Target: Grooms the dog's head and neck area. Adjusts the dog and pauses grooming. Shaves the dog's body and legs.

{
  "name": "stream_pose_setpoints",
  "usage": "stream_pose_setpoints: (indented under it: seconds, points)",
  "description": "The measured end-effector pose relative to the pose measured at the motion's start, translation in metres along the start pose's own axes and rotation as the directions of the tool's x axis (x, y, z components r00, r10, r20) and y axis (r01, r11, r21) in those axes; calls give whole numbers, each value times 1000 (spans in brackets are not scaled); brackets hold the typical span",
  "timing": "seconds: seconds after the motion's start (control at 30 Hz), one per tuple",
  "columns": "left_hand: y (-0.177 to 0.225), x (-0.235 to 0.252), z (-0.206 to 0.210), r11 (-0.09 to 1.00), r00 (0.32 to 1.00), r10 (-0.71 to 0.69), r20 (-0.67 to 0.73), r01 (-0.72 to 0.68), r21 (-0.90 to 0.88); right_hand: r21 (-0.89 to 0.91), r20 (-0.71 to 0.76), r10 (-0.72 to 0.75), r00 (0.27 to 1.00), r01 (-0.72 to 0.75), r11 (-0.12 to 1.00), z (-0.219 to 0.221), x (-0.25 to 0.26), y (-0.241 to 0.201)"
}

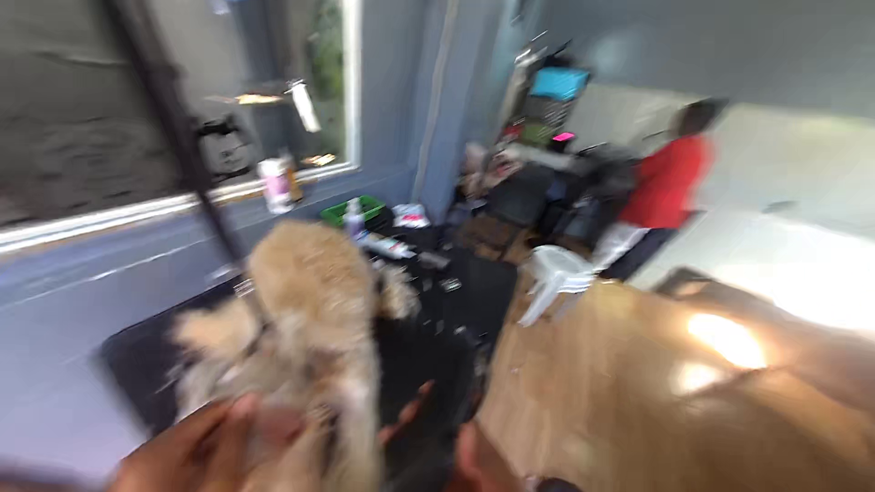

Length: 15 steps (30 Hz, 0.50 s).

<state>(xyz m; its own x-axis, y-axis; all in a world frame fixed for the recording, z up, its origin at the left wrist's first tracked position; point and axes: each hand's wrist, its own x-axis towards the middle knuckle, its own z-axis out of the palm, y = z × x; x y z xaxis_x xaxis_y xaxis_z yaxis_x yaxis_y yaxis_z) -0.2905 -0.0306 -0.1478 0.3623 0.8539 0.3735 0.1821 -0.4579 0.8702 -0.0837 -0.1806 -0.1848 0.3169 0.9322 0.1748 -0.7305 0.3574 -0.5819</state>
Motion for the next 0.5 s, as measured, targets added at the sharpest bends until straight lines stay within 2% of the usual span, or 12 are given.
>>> stream_pose_setpoints:
  seconds: [0.07, 0.1, 0.2, 0.27, 0.33, 0.5]
  points:
    - [-5, -7, -1, 971, 978, -185, -98, 167, -169, -151, -77, -79, 994, 67, 986, 13, 5, 5]
    - [-7, -9, -3, 927, 954, -282, -103, 243, -286, -246, -90, -132, 987, 106, 963, 20, 8, 10]
    - [-1, -12, -9, 793, 899, -436, -29, 369, -485, -513, 19, -327, 945, 290, 808, 39, 16, 25]
    - [4, -14, -12, 736, 873, -488, -3, 410, -539, -609, 135, -444, 886, 428, 668, 49, 24, 38]
    - [6, -16, -14, 716, 867, -499, 8, 417, -559, -654, 246, -484, 840, 512, 556, 52, 31, 48]
    - [9, -16, -13, 705, 868, -497, 8, 409, -579, -662, 428, -498, 754, 637, 395, 54, 42, 61]
